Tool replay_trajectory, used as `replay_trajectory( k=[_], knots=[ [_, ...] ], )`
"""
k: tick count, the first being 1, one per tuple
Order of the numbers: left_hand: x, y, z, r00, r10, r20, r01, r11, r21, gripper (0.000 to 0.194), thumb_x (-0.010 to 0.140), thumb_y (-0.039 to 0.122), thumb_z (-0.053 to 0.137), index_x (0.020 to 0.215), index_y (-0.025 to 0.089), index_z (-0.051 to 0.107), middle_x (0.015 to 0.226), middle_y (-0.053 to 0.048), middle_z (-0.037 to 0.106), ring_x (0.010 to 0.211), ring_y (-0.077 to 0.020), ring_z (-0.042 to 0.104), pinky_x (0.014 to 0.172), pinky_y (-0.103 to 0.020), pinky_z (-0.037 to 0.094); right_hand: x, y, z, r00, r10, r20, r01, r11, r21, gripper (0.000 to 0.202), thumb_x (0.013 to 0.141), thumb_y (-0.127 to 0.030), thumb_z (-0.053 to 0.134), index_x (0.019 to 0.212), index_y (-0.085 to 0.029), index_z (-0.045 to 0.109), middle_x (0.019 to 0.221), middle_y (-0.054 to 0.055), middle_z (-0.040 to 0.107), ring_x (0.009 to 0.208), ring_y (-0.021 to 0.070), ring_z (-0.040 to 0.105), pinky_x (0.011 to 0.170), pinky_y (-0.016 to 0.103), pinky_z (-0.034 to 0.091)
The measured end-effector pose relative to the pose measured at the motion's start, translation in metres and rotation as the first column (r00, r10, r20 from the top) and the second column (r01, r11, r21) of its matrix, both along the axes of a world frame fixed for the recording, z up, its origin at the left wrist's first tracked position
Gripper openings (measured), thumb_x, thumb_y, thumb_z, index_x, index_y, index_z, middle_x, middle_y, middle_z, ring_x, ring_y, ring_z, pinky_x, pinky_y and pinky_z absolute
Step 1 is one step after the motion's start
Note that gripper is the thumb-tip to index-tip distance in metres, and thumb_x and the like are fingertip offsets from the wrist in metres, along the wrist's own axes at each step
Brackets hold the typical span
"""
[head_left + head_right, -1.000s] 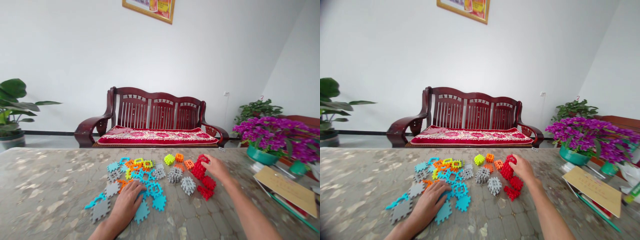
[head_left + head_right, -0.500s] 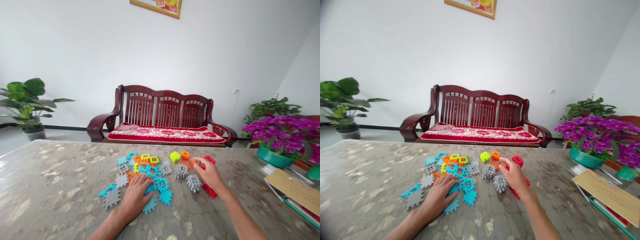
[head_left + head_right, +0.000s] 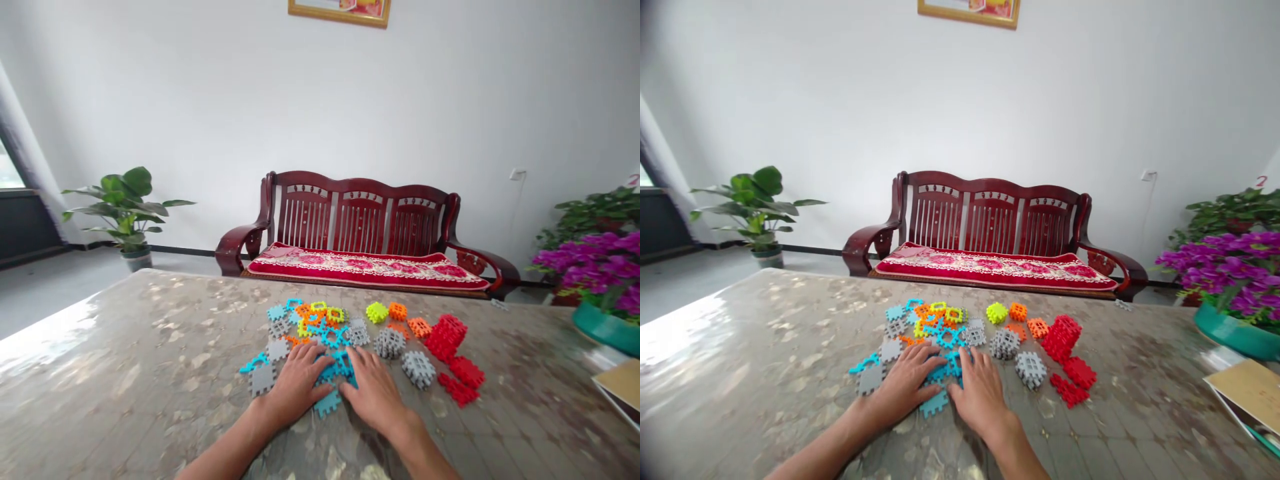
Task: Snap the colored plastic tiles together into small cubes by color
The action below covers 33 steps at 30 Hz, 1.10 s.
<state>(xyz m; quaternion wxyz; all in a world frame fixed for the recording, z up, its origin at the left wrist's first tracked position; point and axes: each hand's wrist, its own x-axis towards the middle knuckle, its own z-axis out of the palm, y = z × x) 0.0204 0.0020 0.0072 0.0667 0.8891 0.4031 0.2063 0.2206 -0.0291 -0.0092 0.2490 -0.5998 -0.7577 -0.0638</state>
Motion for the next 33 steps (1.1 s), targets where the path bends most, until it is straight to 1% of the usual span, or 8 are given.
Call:
replay_trajectory(
  k=[5, 10, 12, 19, 22, 24, 27, 33],
  knots=[
    [0.004, -0.007, 0.005, 1.000, 0.003, 0.026, -0.003, 1.000, -0.012, 0.025, 0.085, 0.035, 0.063, 0.109, 0.027, 0.067, 0.119, -0.005, 0.065, 0.116, -0.0236, 0.055, 0.106, -0.043, 0.040, -0.005, -0.003, -0.002, 0.999, -0.030, -0.033, 0.032, 0.998, 0.060, 0.044, 0.077, -0.017, 0.064, 0.119, -0.031, 0.064, 0.110, 0.006, 0.069, 0.102, 0.0282, 0.061, 0.087, 0.040, 0.048],
    [0.000, -0.016, 0.000, 0.999, -0.033, -0.032, 0.032, 0.998, -0.048, 0.082, 0.060, 0.069, 0.073, 0.132, 0.030, 0.058, 0.141, -0.010, 0.053, 0.136, -0.0350, 0.039, 0.115, -0.057, 0.027, 0.000, -0.002, -0.001, 0.987, -0.004, -0.160, 0.014, 0.998, 0.059, 0.041, 0.075, -0.014, 0.061, 0.113, -0.028, 0.066, 0.106, 0.006, 0.068, 0.101, 0.0270, 0.062, 0.090, 0.039, 0.051],
    [0.001, -0.019, -0.005, 0.998, -0.039, -0.050, 0.036, 0.998, -0.056, 0.091, 0.057, 0.071, 0.073, 0.137, 0.031, 0.054, 0.145, -0.011, 0.049, 0.139, -0.0367, 0.035, 0.115, -0.058, 0.024, 0.003, 0.000, -0.004, 0.980, 0.003, -0.200, 0.013, 0.997, 0.079, 0.042, 0.075, -0.014, 0.058, 0.115, -0.026, 0.066, 0.111, 0.007, 0.067, 0.106, 0.0267, 0.063, 0.092, 0.039, 0.051],
    [0.017, -0.024, -0.012, 0.996, -0.009, -0.093, 0.017, 0.996, 0.089, 0.038, 0.082, 0.043, 0.065, 0.116, 0.026, 0.063, 0.122, -0.009, 0.064, 0.121, -0.0288, 0.052, 0.111, -0.053, 0.032, 0.008, 0.009, -0.014, 0.948, 0.025, -0.318, 0.025, 0.988, 0.152, 0.040, 0.081, -0.021, 0.053, 0.119, -0.024, 0.064, 0.122, 0.008, 0.065, 0.113, 0.0249, 0.063, 0.094, 0.038, 0.054],
    [0.021, -0.023, -0.008, 0.986, -0.027, -0.164, 0.051, 0.988, 0.143, 0.017, 0.090, 0.030, 0.055, 0.103, 0.023, 0.064, 0.102, -0.007, 0.068, 0.100, -0.0234, 0.061, 0.097, -0.043, 0.044, 0.009, 0.016, -0.013, 0.901, 0.034, -0.432, 0.016, 0.993, 0.113, 0.038, 0.085, -0.029, 0.055, 0.121, -0.021, 0.063, 0.119, 0.010, 0.068, 0.092, 0.0219, 0.069, 0.087, 0.037, 0.056],
    [0.020, -0.022, -0.004, 0.983, -0.020, -0.184, 0.051, 0.984, 0.168, 0.016, 0.094, 0.025, 0.048, 0.093, 0.022, 0.064, 0.089, -0.005, 0.067, 0.087, -0.0202, 0.062, 0.085, -0.037, 0.047, 0.009, 0.022, -0.012, 0.856, 0.035, -0.515, 0.004, 0.997, 0.076, 0.042, 0.087, -0.034, 0.054, 0.126, -0.019, 0.060, 0.115, 0.010, 0.069, 0.078, 0.0189, 0.069, 0.076, 0.034, 0.058],
    [0.014, -0.016, 0.002, 0.991, 0.017, -0.132, 0.010, 0.980, 0.200, 0.022, 0.097, 0.026, 0.044, 0.089, 0.022, 0.064, 0.080, -0.004, 0.067, 0.078, -0.0177, 0.062, 0.079, -0.033, 0.047, 0.007, 0.029, -0.013, 0.823, 0.050, -0.566, 0.000, 0.996, 0.088, 0.046, 0.090, -0.038, 0.051, 0.132, -0.019, 0.056, 0.121, 0.012, 0.067, 0.093, 0.0218, 0.069, 0.080, 0.035, 0.058],
    [-0.011, 0.006, 0.013, 0.944, 0.248, 0.220, -0.274, 0.957, 0.096, 0.029, 0.098, 0.034, 0.041, 0.109, 0.028, 0.068, 0.098, -0.003, 0.074, 0.090, -0.0176, 0.067, 0.083, -0.030, 0.050, 0.008, 0.022, -0.008, 0.880, 0.076, -0.468, -0.002, 0.988, 0.156, 0.034, 0.094, -0.036, 0.046, 0.121, -0.021, 0.062, 0.121, 0.011, 0.064, 0.100, 0.0214, 0.065, 0.090, 0.037, 0.052]
  ],
)
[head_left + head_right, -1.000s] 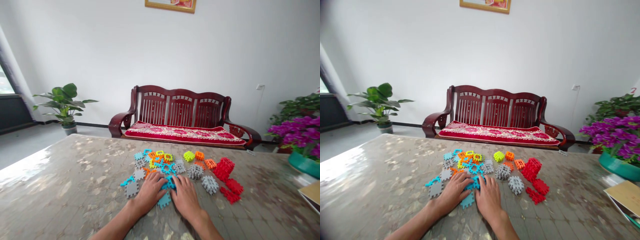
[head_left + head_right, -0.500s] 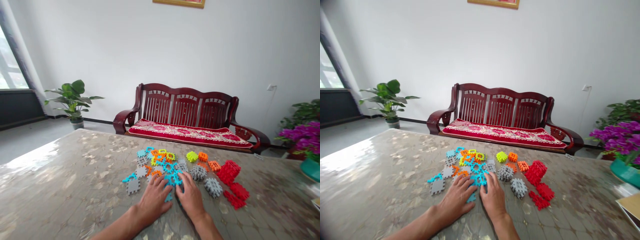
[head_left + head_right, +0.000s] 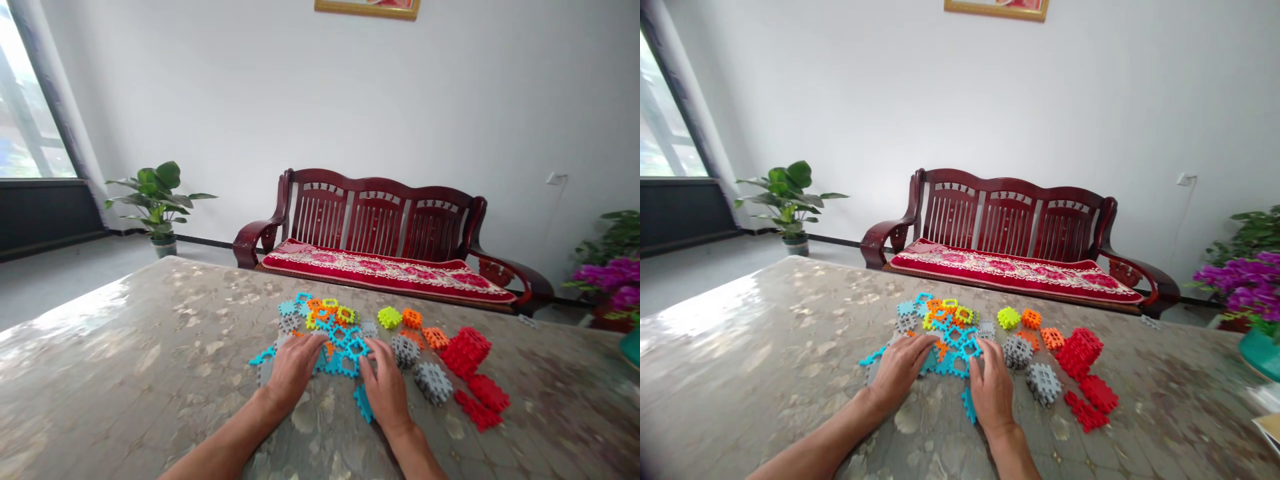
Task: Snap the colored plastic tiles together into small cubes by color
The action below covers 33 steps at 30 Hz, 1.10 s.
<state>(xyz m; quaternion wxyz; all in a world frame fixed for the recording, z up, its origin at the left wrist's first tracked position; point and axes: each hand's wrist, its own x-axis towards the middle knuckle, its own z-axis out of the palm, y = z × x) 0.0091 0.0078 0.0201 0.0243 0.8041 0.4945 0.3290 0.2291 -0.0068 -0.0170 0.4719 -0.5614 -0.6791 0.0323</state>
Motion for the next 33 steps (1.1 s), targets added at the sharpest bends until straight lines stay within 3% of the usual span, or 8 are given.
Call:
replay_trajectory(
  k=[2, 5, 9, 12, 15, 20, 26, 33],
  knots=[
    [-0.007, 0.009, 0.001, 0.977, 0.119, 0.176, -0.117, 0.993, -0.025, 0.031, 0.097, 0.033, 0.041, 0.113, 0.028, 0.067, 0.103, -0.002, 0.074, 0.095, -0.0177, 0.067, 0.088, -0.031, 0.050, 0.000, -0.007, 0.005, 0.996, 0.032, 0.081, -0.030, 0.999, -0.017, 0.026, 0.095, -0.033, 0.046, 0.109, -0.023, 0.066, 0.106, 0.007, 0.068, 0.094, 0.0199, 0.065, 0.086, 0.033, 0.050],
    [-0.013, 0.022, 0.000, 0.883, 0.237, 0.405, -0.228, 0.971, -0.071, 0.035, 0.095, 0.029, 0.041, 0.120, 0.028, 0.065, 0.102, -0.002, 0.073, 0.093, -0.0172, 0.067, 0.089, -0.032, 0.051, -0.002, -0.016, 0.013, 0.968, 0.086, 0.234, -0.074, 0.995, -0.062, 0.018, 0.094, -0.031, 0.052, 0.091, -0.024, 0.068, 0.087, 0.003, 0.068, 0.086, 0.0190, 0.063, 0.080, 0.030, 0.045],
    [-0.021, 0.036, 0.000, 0.809, 0.263, 0.526, -0.224, 0.965, -0.139, 0.044, 0.089, 0.024, 0.044, 0.131, 0.024, 0.059, 0.111, -0.006, 0.070, 0.091, -0.0166, 0.066, 0.089, -0.034, 0.052, -0.006, -0.023, 0.017, 0.924, 0.101, 0.369, -0.069, 0.993, -0.099, 0.010, 0.090, -0.029, 0.060, 0.083, -0.025, 0.066, 0.083, 0.002, 0.066, 0.084, 0.0203, 0.059, 0.077, 0.031, 0.039],
    [-0.029, 0.038, 0.011, 0.879, 0.244, 0.409, -0.191, 0.968, -0.165, 0.051, 0.085, 0.019, 0.049, 0.135, 0.025, 0.055, 0.120, -0.007, 0.066, 0.104, -0.0179, 0.064, 0.100, -0.037, 0.047, -0.008, -0.025, 0.017, 0.895, 0.091, 0.437, -0.046, 0.993, -0.112, 0.003, 0.088, -0.028, 0.064, 0.087, -0.025, 0.065, 0.087, 0.002, 0.066, 0.087, 0.0223, 0.058, 0.077, 0.033, 0.037],
    [-0.043, 0.032, 0.032, 0.973, 0.200, 0.113, -0.167, 0.954, -0.250, 0.054, 0.080, 0.021, 0.057, 0.133, 0.027, 0.056, 0.126, -0.007, 0.063, 0.116, -0.0212, 0.060, 0.108, -0.038, 0.040, -0.011, -0.027, 0.016, 0.863, 0.071, 0.501, -0.025, 0.995, -0.098, 0.004, 0.090, -0.026, 0.060, 0.088, -0.025, 0.064, 0.089, 0.003, 0.066, 0.088, 0.0236, 0.057, 0.077, 0.034, 0.036],
    [-0.067, 0.014, 0.062, 0.951, 0.063, -0.302, -0.200, 0.871, -0.448, 0.070, 0.065, 0.035, 0.073, 0.133, 0.027, 0.056, 0.131, -0.010, 0.059, 0.121, -0.0293, 0.057, 0.102, -0.040, 0.045, -0.014, -0.026, 0.014, 0.832, 0.038, 0.553, -0.001, 0.998, -0.066, 0.006, 0.092, -0.027, 0.057, 0.089, -0.024, 0.061, 0.087, 0.003, 0.067, 0.086, 0.0242, 0.057, 0.076, 0.035, 0.033],
    [-0.071, 0.008, 0.054, 0.874, -0.026, -0.486, -0.297, 0.763, -0.575, 0.106, 0.047, 0.022, 0.083, 0.146, 0.029, 0.044, 0.136, -0.014, 0.055, 0.119, -0.0365, 0.059, 0.098, -0.044, 0.048, -0.013, -0.024, 0.012, 0.846, -0.001, 0.533, 0.013, 1.000, -0.019, 0.015, 0.095, -0.032, 0.054, 0.084, -0.023, 0.059, 0.080, 0.003, 0.065, 0.080, 0.0226, 0.056, 0.073, 0.033, 0.031],
    [-0.066, 0.011, 0.044, 0.874, -0.043, -0.484, -0.276, 0.775, -0.569, 0.085, 0.059, 0.014, 0.068, 0.141, 0.020, 0.047, 0.134, -0.020, 0.056, 0.108, -0.0330, 0.066, 0.091, -0.040, 0.052, -0.008, -0.027, 0.013, 0.878, 0.033, 0.478, -0.011, 0.999, -0.050, 0.028, 0.099, -0.034, 0.046, 0.076, -0.023, 0.058, 0.077, 0.001, 0.064, 0.077, 0.0184, 0.057, 0.071, 0.030, 0.031]
  ],
)
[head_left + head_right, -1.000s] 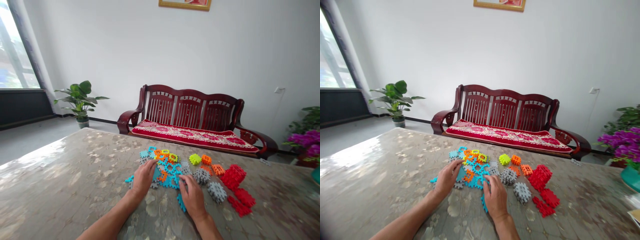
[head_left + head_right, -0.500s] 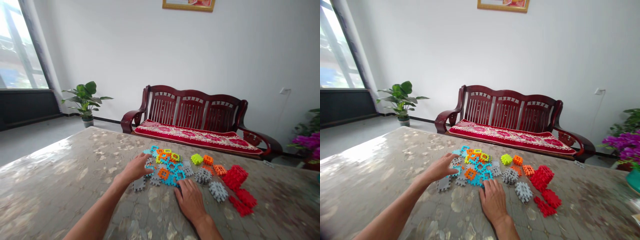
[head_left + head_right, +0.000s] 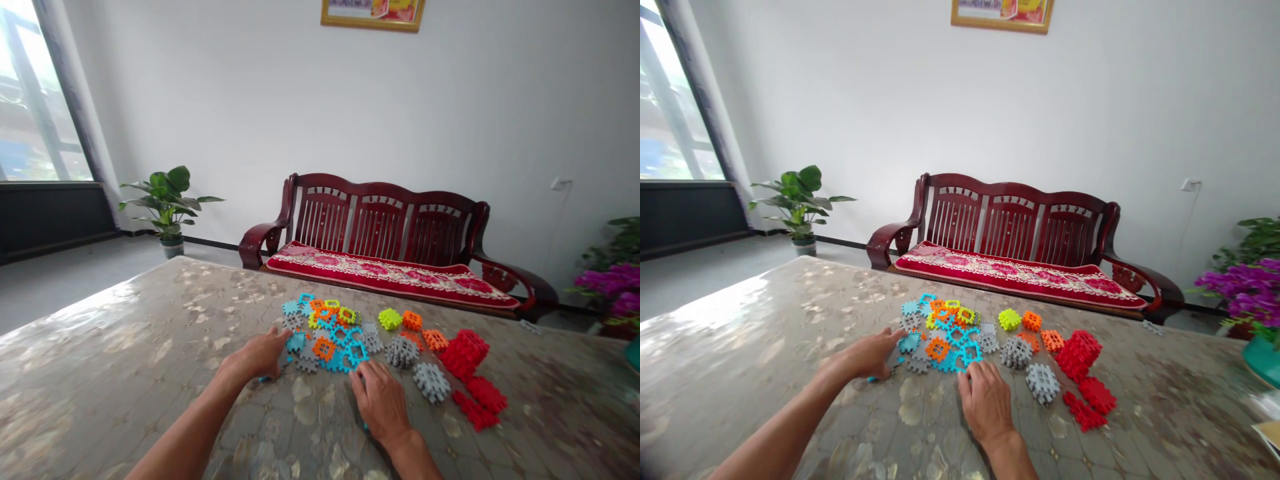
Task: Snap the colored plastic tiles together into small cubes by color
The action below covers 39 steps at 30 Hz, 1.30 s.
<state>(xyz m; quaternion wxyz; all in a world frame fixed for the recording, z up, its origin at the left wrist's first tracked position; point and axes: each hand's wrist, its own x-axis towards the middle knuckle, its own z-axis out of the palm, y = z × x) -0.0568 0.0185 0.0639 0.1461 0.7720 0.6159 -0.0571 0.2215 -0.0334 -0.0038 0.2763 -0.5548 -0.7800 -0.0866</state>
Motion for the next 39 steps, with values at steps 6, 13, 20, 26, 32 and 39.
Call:
replay_trajectory(
  k=[6, 13, 20, 26, 32, 39],
  knots=[
    [0.000, 0.001, 0.007, 0.999, -0.012, 0.053, 0.009, 0.998, 0.058, 0.060, 0.063, 0.009, 0.059, 0.122, 0.019, 0.058, 0.114, -0.014, 0.070, 0.109, -0.0303, 0.065, 0.090, -0.038, 0.050, 0.006, 0.002, 0.002, 0.999, -0.046, -0.021, 0.045, 0.999, -0.026, 0.042, 0.101, -0.039, 0.041, 0.067, -0.023, 0.060, 0.068, 0.001, 0.066, 0.070, 0.0165, 0.059, 0.066, 0.028, 0.029],
    [-0.003, 0.011, 0.009, 0.979, 0.054, 0.196, -0.095, 0.973, 0.208, 0.054, 0.075, 0.017, 0.055, 0.129, 0.021, 0.052, 0.116, -0.010, 0.070, 0.104, -0.0243, 0.066, 0.088, -0.032, 0.049, 0.013, 0.009, -0.002, 0.957, -0.171, -0.235, 0.114, 0.964, -0.239, 0.057, 0.099, -0.054, 0.030, 0.064, -0.025, 0.064, 0.061, 0.003, 0.068, 0.060, 0.0167, 0.062, 0.059, 0.028, 0.029],
    [0.011, 0.013, 0.002, 0.933, 0.068, 0.353, -0.221, 0.883, 0.415, 0.061, 0.082, 0.033, 0.059, 0.140, 0.020, 0.046, 0.132, -0.014, 0.058, 0.123, -0.0270, 0.053, 0.104, -0.037, 0.040, 0.016, 0.014, -0.006, 0.816, -0.173, -0.552, 0.017, 0.961, -0.276, 0.064, 0.091, -0.071, 0.029, 0.073, -0.024, 0.067, 0.073, 0.007, 0.073, 0.069, 0.0211, 0.065, 0.064, 0.027, 0.039],
    [0.072, -0.019, -0.008, 0.784, -0.101, 0.612, -0.027, 0.980, 0.196, 0.034, 0.087, 0.044, 0.051, 0.108, 0.023, 0.067, 0.101, -0.003, 0.071, 0.087, -0.0168, 0.063, 0.078, -0.026, 0.045, 0.009, 0.015, -0.002, 0.622, -0.152, -0.768, -0.007, 0.980, -0.199, 0.065, 0.083, -0.078, 0.040, 0.074, -0.019, 0.068, 0.068, 0.005, 0.068, 0.068, 0.0214, 0.061, 0.065, 0.028, 0.045],
    [0.115, -0.050, -0.034, 0.720, -0.150, 0.677, 0.202, 0.979, 0.002, 0.014, 0.076, 0.028, 0.057, 0.076, 0.018, 0.067, 0.068, 0.004, 0.061, 0.064, -0.0100, 0.048, 0.057, -0.022, 0.032, -0.010, 0.003, 0.000, 0.530, -0.111, -0.841, -0.060, 0.984, -0.168, 0.057, 0.085, -0.071, 0.046, 0.074, -0.019, 0.067, 0.062, 0.002, 0.062, 0.060, 0.0173, 0.054, 0.059, 0.025, 0.044],
    [0.111, -0.044, -0.044, 0.663, -0.049, 0.747, 0.189, 0.976, -0.103, 0.011, 0.072, 0.024, 0.053, 0.062, 0.018, 0.052, 0.053, 0.007, 0.046, 0.052, -0.0077, 0.040, 0.049, -0.021, 0.028, -0.010, 0.005, -0.004, 0.502, -0.104, -0.858, -0.115, 0.976, -0.185, 0.055, 0.086, -0.069, 0.045, 0.078, -0.019, 0.066, 0.061, 0.000, 0.057, 0.060, 0.0161, 0.052, 0.057, 0.025, 0.043]
  ],
)
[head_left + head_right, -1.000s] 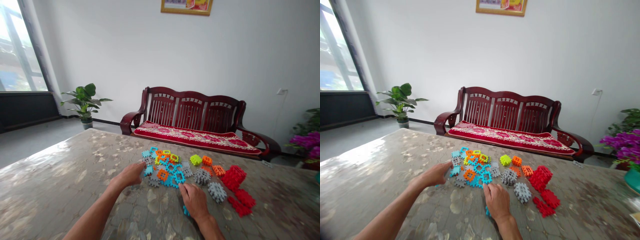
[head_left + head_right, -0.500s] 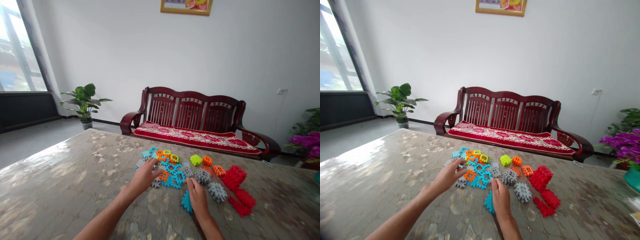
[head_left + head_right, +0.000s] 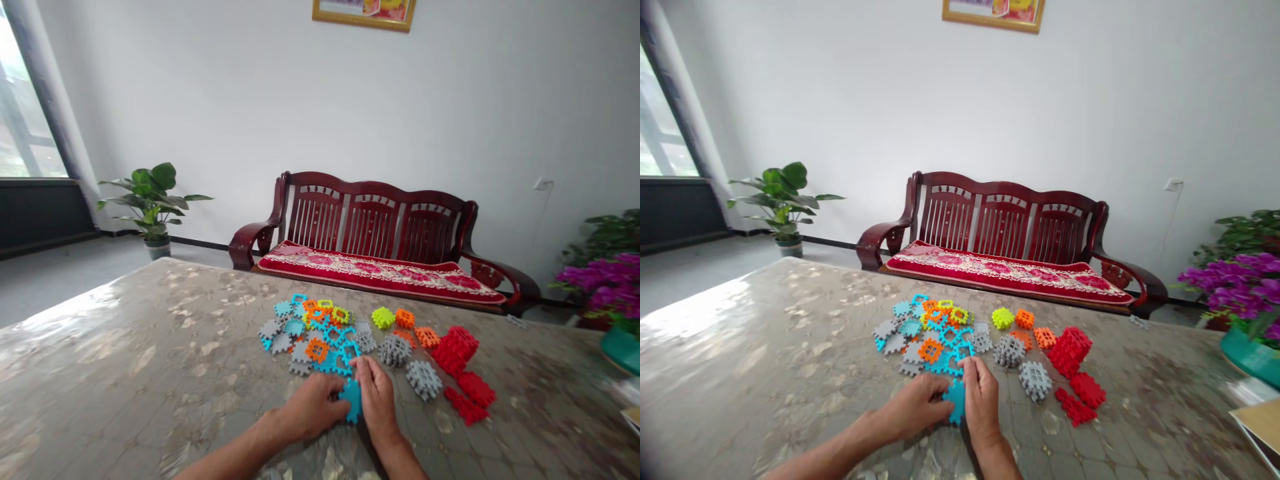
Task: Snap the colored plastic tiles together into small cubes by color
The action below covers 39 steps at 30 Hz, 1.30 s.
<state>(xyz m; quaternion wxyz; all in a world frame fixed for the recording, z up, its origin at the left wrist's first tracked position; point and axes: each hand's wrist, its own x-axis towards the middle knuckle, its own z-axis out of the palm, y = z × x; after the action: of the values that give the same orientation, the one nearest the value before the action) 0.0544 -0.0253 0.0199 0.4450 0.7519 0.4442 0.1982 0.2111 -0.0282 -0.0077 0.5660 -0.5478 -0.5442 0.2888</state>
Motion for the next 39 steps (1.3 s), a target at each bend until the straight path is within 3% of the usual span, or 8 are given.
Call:
replay_trajectory(
  k=[5, 8, 11, 14, 18, 26, 31, 39],
  knots=[
    [-0.019, 0.034, 0.010, 0.951, 0.263, 0.164, -0.257, 0.965, -0.057, 0.024, 0.080, 0.038, 0.051, 0.084, 0.017, 0.061, 0.070, 0.000, 0.063, 0.058, -0.0115, 0.056, 0.056, -0.022, 0.043, 0.012, 0.007, -0.002, 0.997, -0.054, -0.054, 0.053, 0.998, -0.031, 0.055, 0.087, -0.069, 0.044, 0.080, -0.019, 0.065, 0.059, -0.002, 0.050, 0.056, 0.0155, 0.049, 0.052, 0.025, 0.040],
    [-0.037, 0.046, 0.017, 0.878, 0.469, 0.094, -0.478, 0.866, 0.149, 0.037, 0.086, 0.035, 0.049, 0.118, 0.019, 0.059, 0.106, -0.007, 0.070, 0.088, -0.0157, 0.065, 0.077, -0.025, 0.049, 0.014, 0.008, -0.003, 0.997, -0.063, -0.053, 0.060, 0.997, -0.048, 0.054, 0.086, -0.069, 0.044, 0.081, -0.019, 0.065, 0.059, -0.002, 0.050, 0.056, 0.0158, 0.049, 0.051, 0.024, 0.040],
    [-0.052, 0.048, 0.018, 0.825, 0.561, -0.070, -0.512, 0.794, 0.328, 0.053, 0.087, 0.033, 0.051, 0.139, 0.024, 0.046, 0.136, -0.008, 0.058, 0.108, -0.0171, 0.062, 0.090, -0.027, 0.047, 0.012, 0.008, -0.004, 0.998, -0.050, -0.024, 0.049, 0.998, -0.048, 0.055, 0.085, -0.070, 0.044, 0.080, -0.019, 0.064, 0.058, -0.003, 0.050, 0.056, 0.0154, 0.049, 0.051, 0.024, 0.039],
    [-0.061, 0.048, 0.019, 0.796, 0.598, -0.095, -0.530, 0.764, 0.369, 0.053, 0.089, 0.030, 0.047, 0.141, 0.024, 0.044, 0.136, -0.008, 0.058, 0.107, -0.0165, 0.063, 0.089, -0.027, 0.048, 0.011, 0.009, -0.005, 0.999, -0.039, -0.024, 0.038, 0.998, -0.052, 0.054, 0.085, -0.069, 0.044, 0.078, -0.019, 0.063, 0.058, -0.003, 0.049, 0.055, 0.0150, 0.048, 0.052, 0.024, 0.039],
    [-0.075, 0.053, 0.025, 0.712, 0.701, 0.021, -0.633, 0.629, 0.452, 0.047, 0.090, 0.032, 0.044, 0.135, 0.023, 0.051, 0.130, -0.008, 0.060, 0.110, -0.0197, 0.063, 0.093, -0.032, 0.048, 0.012, 0.010, -0.007, 0.999, -0.022, -0.034, 0.019, 0.997, -0.071, 0.052, 0.085, -0.068, 0.046, 0.078, -0.019, 0.063, 0.058, -0.003, 0.049, 0.055, 0.0148, 0.047, 0.053, 0.024, 0.038],
    [-0.116, 0.063, 0.025, 0.406, 0.913, -0.038, -0.757, 0.359, 0.545, 0.051, 0.094, 0.038, 0.035, 0.140, 0.020, 0.047, 0.139, -0.013, 0.054, 0.129, -0.0292, 0.048, 0.108, -0.045, 0.036, 0.009, 0.010, -0.004, 1.000, 0.027, 0.002, -0.027, 0.998, -0.048, 0.045, 0.085, -0.060, 0.049, 0.063, -0.021, 0.054, 0.056, -0.004, 0.049, 0.055, 0.0137, 0.047, 0.054, 0.024, 0.038],
    [-0.133, 0.067, 0.008, 0.316, 0.915, -0.251, -0.770, 0.402, 0.495, 0.057, 0.092, 0.040, 0.034, 0.144, 0.017, 0.045, 0.141, -0.016, 0.053, 0.129, -0.0319, 0.048, 0.108, -0.046, 0.035, 0.007, 0.011, -0.007, 0.997, 0.053, 0.048, -0.050, 0.997, -0.059, 0.042, 0.086, -0.057, 0.050, 0.064, -0.021, 0.056, 0.056, -0.004, 0.051, 0.055, 0.0144, 0.048, 0.055, 0.024, 0.037],
    [-0.141, 0.073, -0.007, 0.377, 0.842, -0.385, -0.664, 0.536, 0.522, 0.056, 0.091, 0.042, 0.033, 0.137, 0.020, 0.056, 0.139, -0.013, 0.057, 0.129, -0.0314, 0.049, 0.108, -0.045, 0.034, 0.006, 0.009, -0.002, 0.995, 0.070, 0.069, -0.066, 0.996, -0.061, 0.038, 0.085, -0.052, 0.052, 0.066, -0.020, 0.060, 0.055, -0.004, 0.052, 0.055, 0.0150, 0.050, 0.056, 0.024, 0.036]
  ],
)
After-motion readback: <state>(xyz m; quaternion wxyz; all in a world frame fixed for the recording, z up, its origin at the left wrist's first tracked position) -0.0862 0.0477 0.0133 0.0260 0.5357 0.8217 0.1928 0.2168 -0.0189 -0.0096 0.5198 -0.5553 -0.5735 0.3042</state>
